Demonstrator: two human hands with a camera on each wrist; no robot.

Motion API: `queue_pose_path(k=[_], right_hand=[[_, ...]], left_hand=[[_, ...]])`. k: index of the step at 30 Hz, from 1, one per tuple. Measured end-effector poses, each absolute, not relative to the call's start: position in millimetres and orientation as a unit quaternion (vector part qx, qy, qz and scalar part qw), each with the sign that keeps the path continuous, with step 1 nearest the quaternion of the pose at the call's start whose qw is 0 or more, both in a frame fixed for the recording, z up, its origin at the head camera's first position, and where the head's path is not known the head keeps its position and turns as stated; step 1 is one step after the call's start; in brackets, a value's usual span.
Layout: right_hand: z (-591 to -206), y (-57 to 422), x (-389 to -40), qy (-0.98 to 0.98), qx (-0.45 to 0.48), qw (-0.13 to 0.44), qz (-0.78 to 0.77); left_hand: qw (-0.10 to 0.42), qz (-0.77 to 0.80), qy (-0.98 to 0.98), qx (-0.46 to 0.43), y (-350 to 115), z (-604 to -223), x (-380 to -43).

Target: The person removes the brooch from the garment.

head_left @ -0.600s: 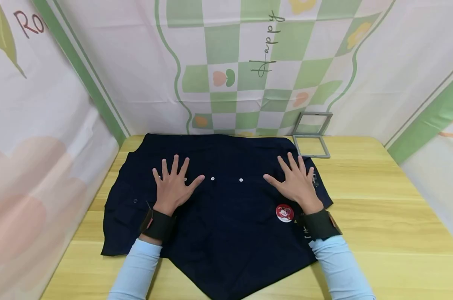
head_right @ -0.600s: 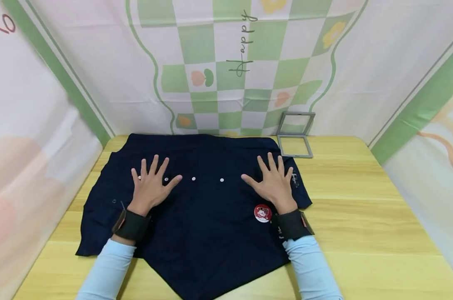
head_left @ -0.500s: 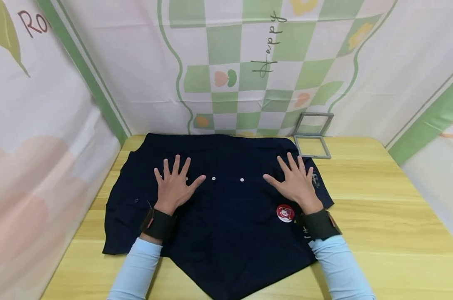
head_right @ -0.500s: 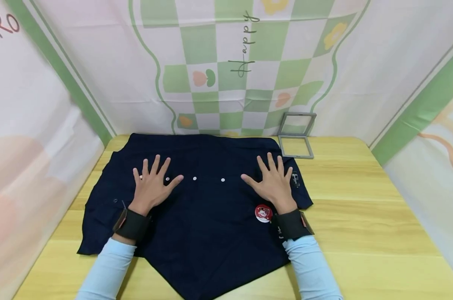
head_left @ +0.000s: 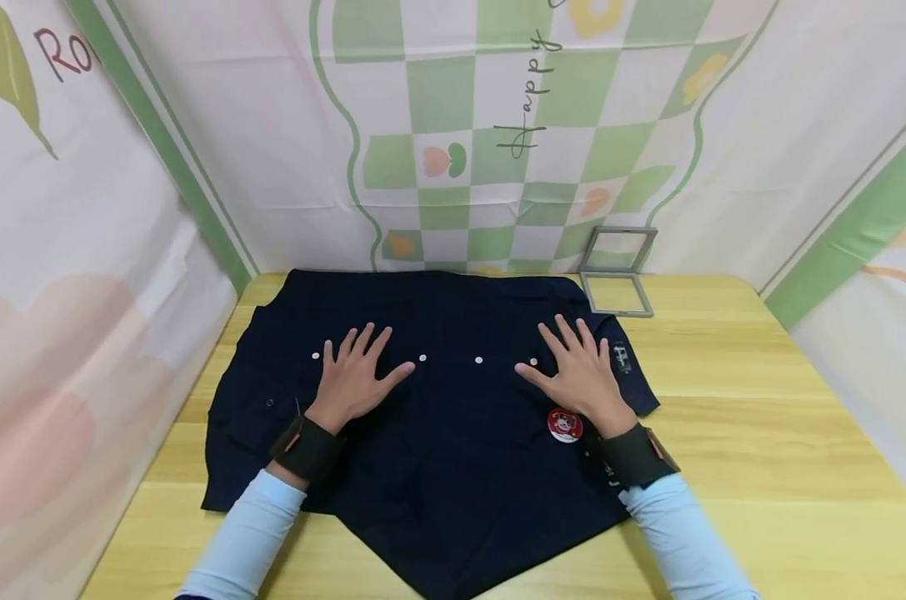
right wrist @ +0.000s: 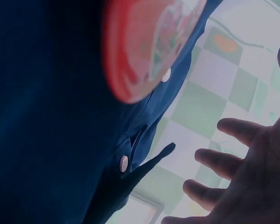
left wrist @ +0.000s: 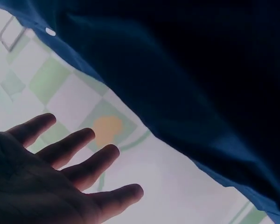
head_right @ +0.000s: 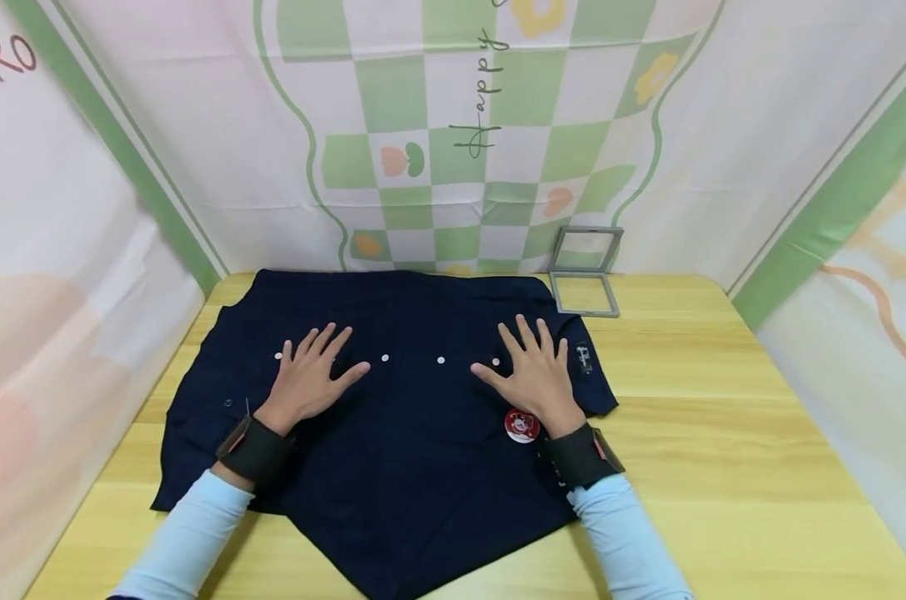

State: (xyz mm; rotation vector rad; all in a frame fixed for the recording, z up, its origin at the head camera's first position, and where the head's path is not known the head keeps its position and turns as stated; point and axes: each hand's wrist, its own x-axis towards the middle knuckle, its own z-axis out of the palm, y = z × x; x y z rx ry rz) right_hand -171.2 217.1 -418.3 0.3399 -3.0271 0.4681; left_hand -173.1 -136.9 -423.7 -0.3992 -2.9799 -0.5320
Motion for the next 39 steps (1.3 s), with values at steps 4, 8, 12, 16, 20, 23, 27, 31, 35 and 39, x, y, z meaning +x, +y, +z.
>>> queue_pose_path(k=[4,8,12,16,20,23,27,31,35,39], right_hand=[[-417.4,219.0,-168.4,-0.981,0.114,0.029,0.152],[-416.0,221.6,-163.0,-0.979,0.122,0.027,0.162],[-415.3,223.4,-153.6,-0.974,0.145,0.039,0.172],[-417.5,223.3,-144.5,-0.966,0.163,0.052,0.194],[-420.8,223.5,-139.7,-0.961,0.166,0.052,0.214],[-421.3,224.5,-139.4,-0.960,0.164,0.054,0.221],[-418.8,229.0,-138.7,-0.960,0.155,0.055,0.225],[-414.0,233.1,-135.8,-0.961,0.151,0.059,0.225],[-409.3,234.1,-132.3,-0.959,0.165,0.049,0.224],[-408.4,239.0,-127.1,-0.958,0.188,0.037,0.212]], left_hand=[[0.034,-0.159,-0.976,-0.144,-138.7,-424.4,-174.2],[0.026,-0.155,-0.975,-0.157,-139.3,-425.2,-173.8],[0.019,-0.163,-0.971,-0.175,-139.8,-423.8,-173.3],[0.022,-0.174,-0.965,-0.196,-138.1,-422.7,-173.4],[0.033,-0.176,-0.958,-0.224,-128.8,-424.2,-173.8],[0.034,-0.173,-0.952,-0.250,-118.0,-424.1,-174.2],[0.036,-0.169,-0.943,-0.284,-98.3,-419.0,-176.0],[0.052,-0.181,-0.929,-0.317,-74.2,-410.8,-178.8],[0.053,-0.185,-0.918,-0.348,-52.4,-405.7,-177.4],[0.051,-0.156,-0.910,-0.381,-32.1,-407.0,-173.0]])
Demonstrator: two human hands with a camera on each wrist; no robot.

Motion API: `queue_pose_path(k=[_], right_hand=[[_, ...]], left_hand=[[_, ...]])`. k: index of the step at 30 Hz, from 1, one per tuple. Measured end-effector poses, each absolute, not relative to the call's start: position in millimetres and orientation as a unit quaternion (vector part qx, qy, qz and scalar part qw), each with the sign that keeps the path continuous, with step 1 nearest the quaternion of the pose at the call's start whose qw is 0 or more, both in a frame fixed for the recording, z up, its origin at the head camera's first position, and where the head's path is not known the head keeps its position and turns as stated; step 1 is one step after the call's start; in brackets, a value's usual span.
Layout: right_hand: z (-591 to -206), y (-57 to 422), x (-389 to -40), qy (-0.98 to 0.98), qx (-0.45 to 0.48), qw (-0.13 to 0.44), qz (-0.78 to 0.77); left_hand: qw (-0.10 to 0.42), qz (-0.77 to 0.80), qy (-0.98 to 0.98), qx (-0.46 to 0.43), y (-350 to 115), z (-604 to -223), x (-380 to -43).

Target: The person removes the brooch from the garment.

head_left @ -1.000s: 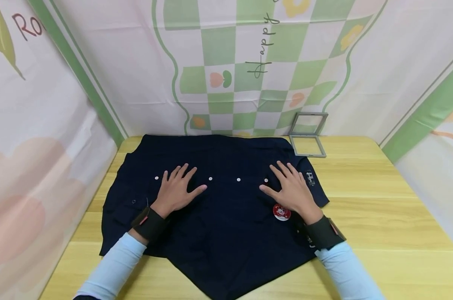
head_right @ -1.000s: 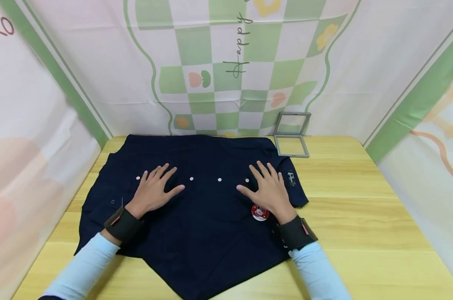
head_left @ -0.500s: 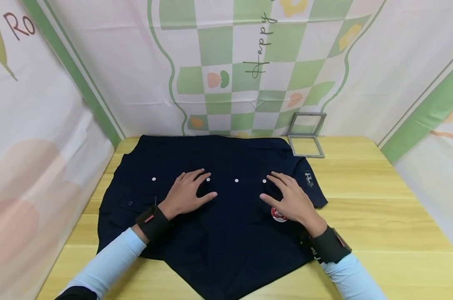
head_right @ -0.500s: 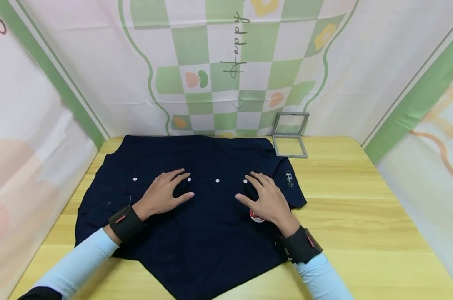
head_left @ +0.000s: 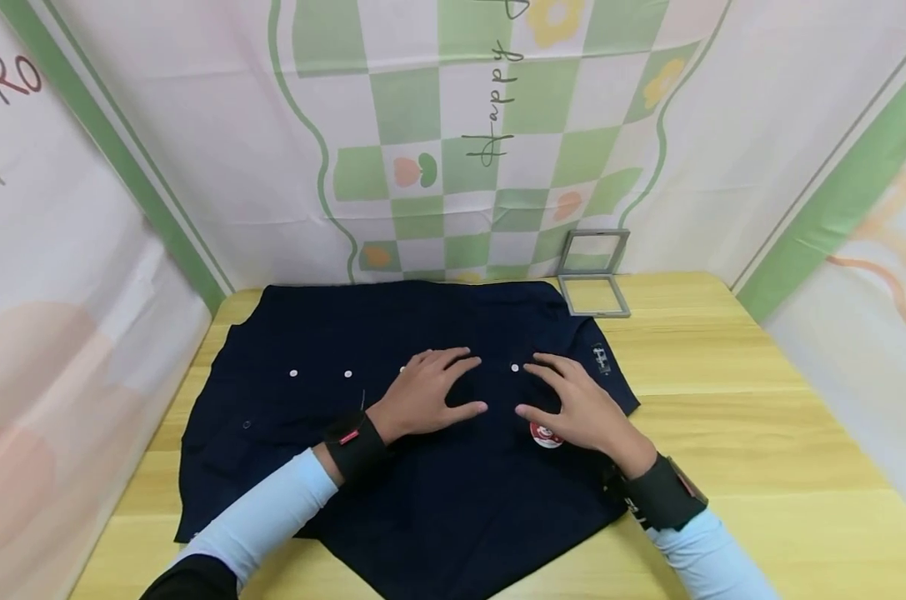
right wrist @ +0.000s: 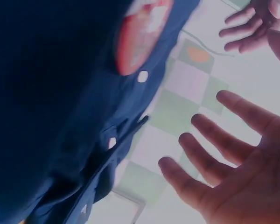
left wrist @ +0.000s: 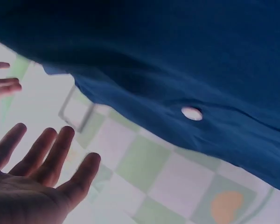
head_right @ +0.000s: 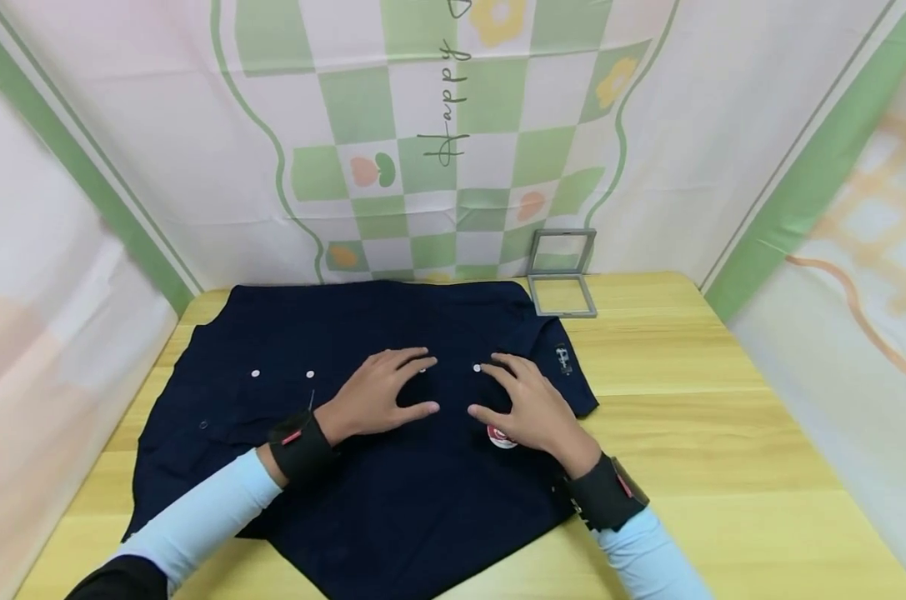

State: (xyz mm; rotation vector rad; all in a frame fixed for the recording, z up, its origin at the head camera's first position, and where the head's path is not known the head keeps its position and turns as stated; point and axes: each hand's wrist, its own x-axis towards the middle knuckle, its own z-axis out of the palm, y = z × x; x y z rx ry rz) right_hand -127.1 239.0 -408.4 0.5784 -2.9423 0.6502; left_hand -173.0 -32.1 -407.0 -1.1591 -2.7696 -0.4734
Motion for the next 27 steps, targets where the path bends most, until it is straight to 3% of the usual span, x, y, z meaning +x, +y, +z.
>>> queue_pose_path(k=[13,27], right_hand=[[-418.8,254.4,-120.3,-0.957,0.217,0.047,0.188],[-422.4,258.1,-119.6,-0.954,0.225,0.033,0.194]], left_hand=[[0.055,-0.129,-0.881,-0.451,4.6,-420.2,-167.0],[0.043,-0.137,-0.861,-0.487,26.3,-398.5,-163.1]])
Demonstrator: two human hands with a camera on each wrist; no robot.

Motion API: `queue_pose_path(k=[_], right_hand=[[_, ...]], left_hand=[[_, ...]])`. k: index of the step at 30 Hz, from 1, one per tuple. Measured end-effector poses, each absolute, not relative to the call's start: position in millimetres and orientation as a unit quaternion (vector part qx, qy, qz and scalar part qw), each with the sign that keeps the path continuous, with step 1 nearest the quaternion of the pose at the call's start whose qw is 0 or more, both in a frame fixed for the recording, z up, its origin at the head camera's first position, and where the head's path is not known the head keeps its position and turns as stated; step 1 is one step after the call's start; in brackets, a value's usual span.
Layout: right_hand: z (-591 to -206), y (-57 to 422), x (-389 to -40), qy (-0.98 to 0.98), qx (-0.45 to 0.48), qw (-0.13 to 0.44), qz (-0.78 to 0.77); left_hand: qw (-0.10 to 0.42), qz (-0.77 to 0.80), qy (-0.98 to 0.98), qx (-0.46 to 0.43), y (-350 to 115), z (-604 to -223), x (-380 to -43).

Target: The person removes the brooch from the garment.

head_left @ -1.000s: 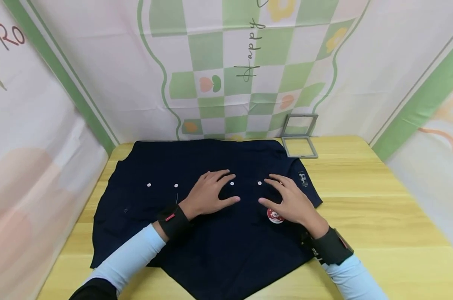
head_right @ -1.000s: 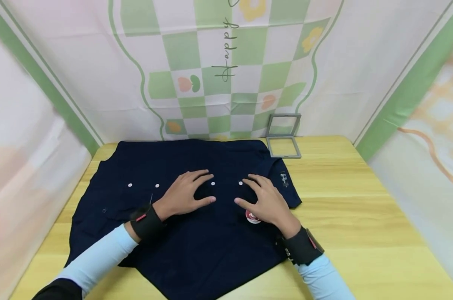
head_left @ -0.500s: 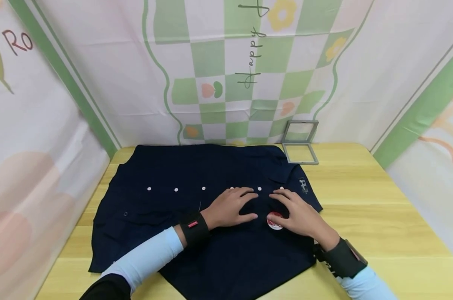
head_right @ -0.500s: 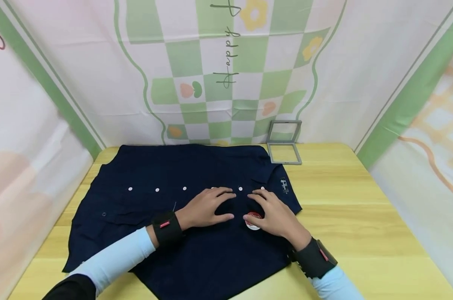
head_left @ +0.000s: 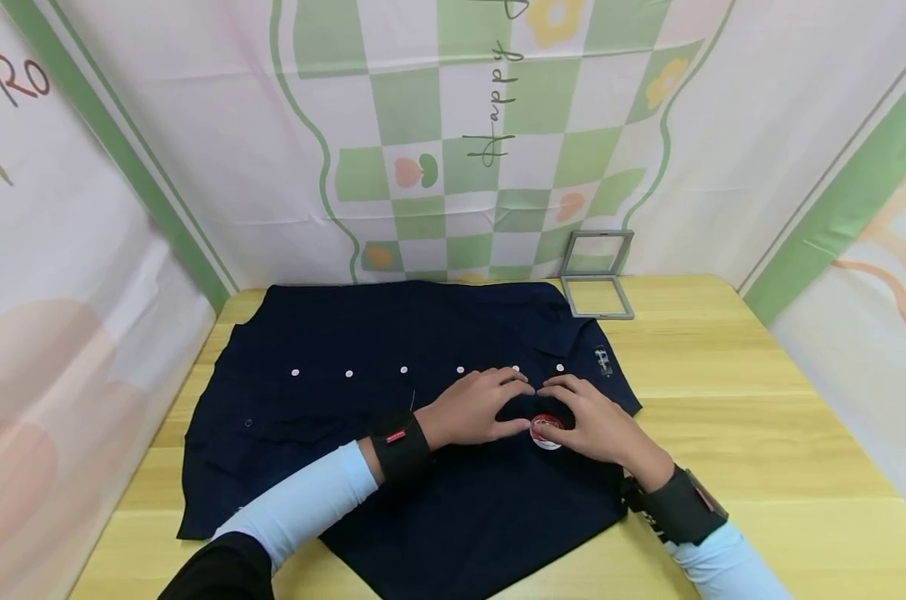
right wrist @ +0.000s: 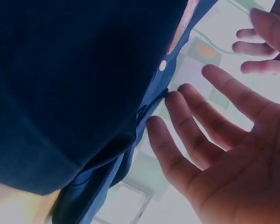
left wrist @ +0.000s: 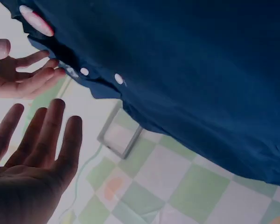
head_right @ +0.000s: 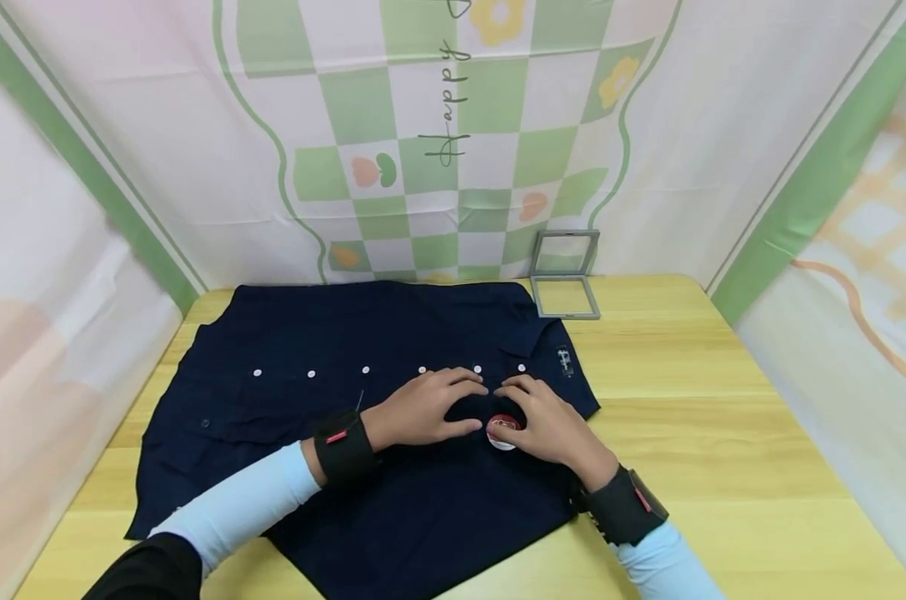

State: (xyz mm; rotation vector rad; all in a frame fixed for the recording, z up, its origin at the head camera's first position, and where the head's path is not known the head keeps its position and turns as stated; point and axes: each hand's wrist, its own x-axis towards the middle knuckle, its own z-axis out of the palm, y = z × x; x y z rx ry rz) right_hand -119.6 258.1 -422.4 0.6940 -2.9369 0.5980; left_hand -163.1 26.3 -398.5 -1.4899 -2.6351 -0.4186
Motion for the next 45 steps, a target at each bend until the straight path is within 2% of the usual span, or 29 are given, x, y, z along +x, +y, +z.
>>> queue_pose_path(k=[6,15,21,34,45], right_hand=[[-424.6,259.9,-120.0,-0.954,0.237,0.025,0.182],[-423.4,259.0,-118.8,-0.958,0.233,0.015,0.167],[-424.7,259.0,-118.3,-0.955,0.247,0.005,0.166],[-428.5,260.4,-119.1,-0.950,0.263,0.005,0.167],[-428.6,261.0,-121.4,-0.947,0.268,-0.014,0.174]], left_hand=[[0.038,-0.208,-0.854,-0.476,40.5,-396.7,-164.6],[-0.026,-0.285,-0.843,-0.456,51.3,-401.5,-159.8],[-0.020,-0.306,-0.829,-0.468,55.8,-410.6,-154.7],[-0.042,-0.212,-0.865,-0.454,59.5,-422.3,-155.2],[-0.085,-0.112,-0.884,-0.445,65.4,-423.7,-154.7]])
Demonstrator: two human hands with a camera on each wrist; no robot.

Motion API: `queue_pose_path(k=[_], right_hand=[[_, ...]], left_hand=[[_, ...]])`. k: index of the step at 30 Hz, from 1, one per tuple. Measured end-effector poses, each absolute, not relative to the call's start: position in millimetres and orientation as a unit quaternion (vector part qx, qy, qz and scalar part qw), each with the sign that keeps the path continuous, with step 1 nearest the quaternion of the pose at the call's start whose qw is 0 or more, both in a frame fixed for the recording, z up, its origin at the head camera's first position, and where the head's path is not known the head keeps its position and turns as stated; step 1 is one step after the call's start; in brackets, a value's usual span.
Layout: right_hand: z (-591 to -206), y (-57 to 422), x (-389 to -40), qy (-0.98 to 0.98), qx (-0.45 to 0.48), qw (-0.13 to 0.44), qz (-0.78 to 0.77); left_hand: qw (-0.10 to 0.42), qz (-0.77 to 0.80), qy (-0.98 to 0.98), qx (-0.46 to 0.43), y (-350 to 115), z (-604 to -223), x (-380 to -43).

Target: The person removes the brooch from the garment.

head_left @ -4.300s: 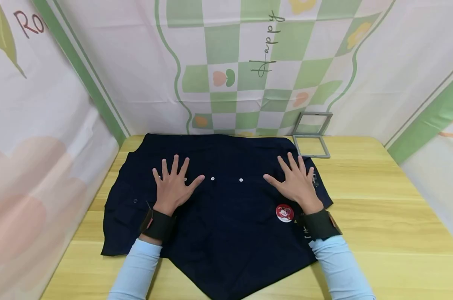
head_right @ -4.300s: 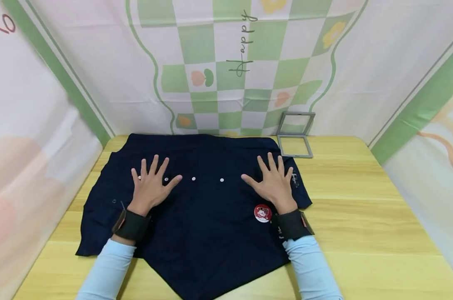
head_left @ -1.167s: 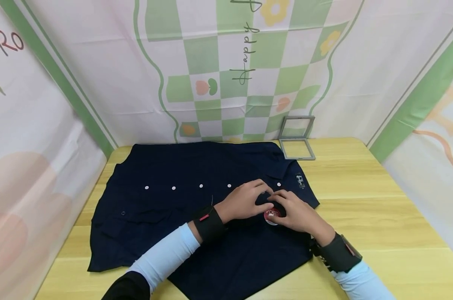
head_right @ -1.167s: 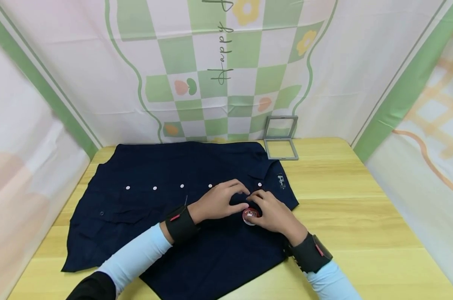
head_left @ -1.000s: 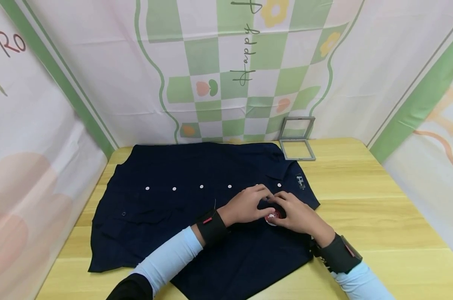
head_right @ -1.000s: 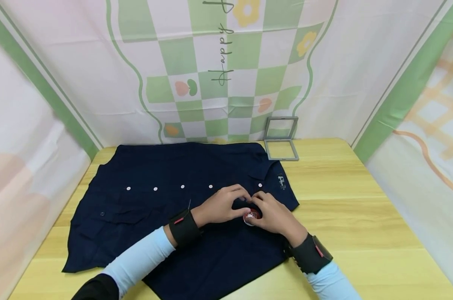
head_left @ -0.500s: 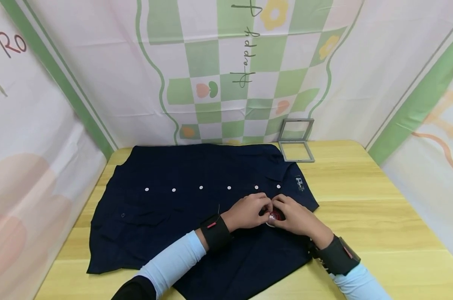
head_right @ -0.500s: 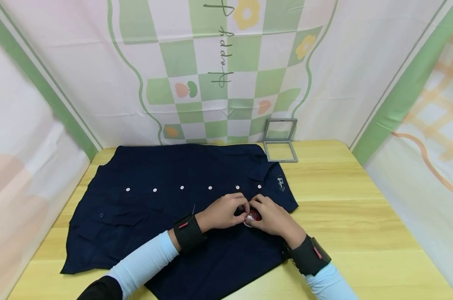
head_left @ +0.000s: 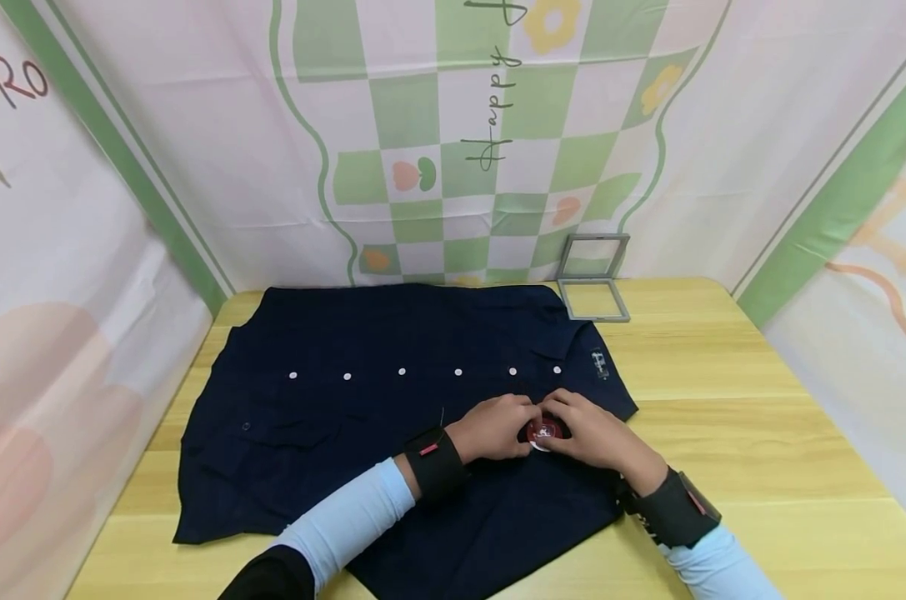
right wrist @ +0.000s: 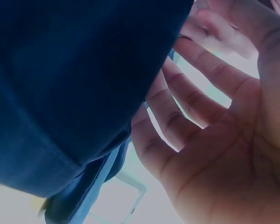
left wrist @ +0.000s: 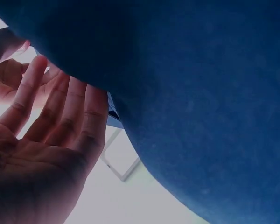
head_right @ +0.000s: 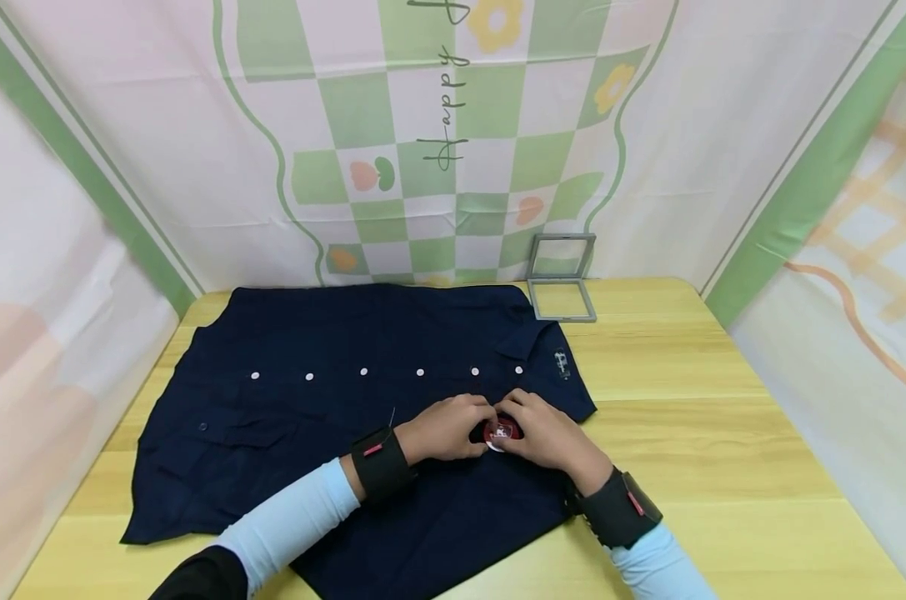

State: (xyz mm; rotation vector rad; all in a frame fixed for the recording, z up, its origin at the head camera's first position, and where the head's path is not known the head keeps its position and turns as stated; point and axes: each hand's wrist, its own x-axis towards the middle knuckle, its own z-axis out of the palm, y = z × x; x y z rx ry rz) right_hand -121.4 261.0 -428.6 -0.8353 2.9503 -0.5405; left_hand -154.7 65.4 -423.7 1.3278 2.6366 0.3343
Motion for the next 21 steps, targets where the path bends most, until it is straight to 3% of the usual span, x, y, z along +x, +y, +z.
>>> queue_pose_path(k=[21], right_hand=[[-413.7,260.7,-122.6,0.938,-0.273,0.062,-0.206]], left_hand=[[0.045,0.103,0.881,0.459,71.1,-433.3,-152.8]])
